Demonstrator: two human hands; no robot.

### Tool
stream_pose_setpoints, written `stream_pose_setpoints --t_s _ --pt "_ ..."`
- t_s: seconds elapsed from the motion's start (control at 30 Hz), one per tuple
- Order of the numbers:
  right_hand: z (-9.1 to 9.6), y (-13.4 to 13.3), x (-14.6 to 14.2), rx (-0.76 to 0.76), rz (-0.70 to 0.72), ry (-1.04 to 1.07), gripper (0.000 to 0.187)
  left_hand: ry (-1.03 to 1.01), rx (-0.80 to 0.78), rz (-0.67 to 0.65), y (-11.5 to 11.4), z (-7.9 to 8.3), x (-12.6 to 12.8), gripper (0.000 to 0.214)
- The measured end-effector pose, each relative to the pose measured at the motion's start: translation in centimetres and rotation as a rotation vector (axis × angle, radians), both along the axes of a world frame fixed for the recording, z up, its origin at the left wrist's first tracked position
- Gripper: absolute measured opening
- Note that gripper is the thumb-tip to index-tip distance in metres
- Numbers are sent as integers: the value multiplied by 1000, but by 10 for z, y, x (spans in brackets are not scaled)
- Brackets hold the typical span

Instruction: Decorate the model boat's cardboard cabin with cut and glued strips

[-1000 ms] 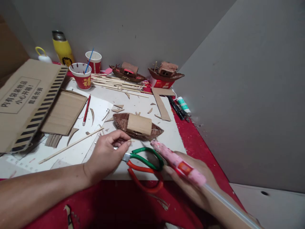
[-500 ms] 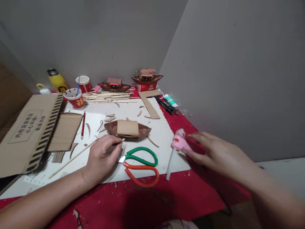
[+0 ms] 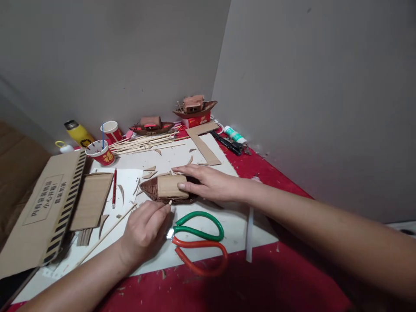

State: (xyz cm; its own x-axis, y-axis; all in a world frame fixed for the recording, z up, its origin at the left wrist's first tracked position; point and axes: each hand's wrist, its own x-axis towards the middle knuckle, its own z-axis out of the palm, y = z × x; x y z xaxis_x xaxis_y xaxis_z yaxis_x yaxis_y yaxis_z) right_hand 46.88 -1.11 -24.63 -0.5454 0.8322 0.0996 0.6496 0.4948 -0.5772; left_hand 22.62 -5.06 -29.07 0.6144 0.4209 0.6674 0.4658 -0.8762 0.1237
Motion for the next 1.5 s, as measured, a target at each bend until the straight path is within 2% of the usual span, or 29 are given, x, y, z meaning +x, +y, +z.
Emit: stream_pose_setpoints --t_s 0.33,1.5 --pt "-10 -3 -5 -38 -41 53 50 24 -15 -13 3 4 5 29" --pt "-4 -6 -5 -54 -58 12 51 165 -13 84 5 19 19 14"
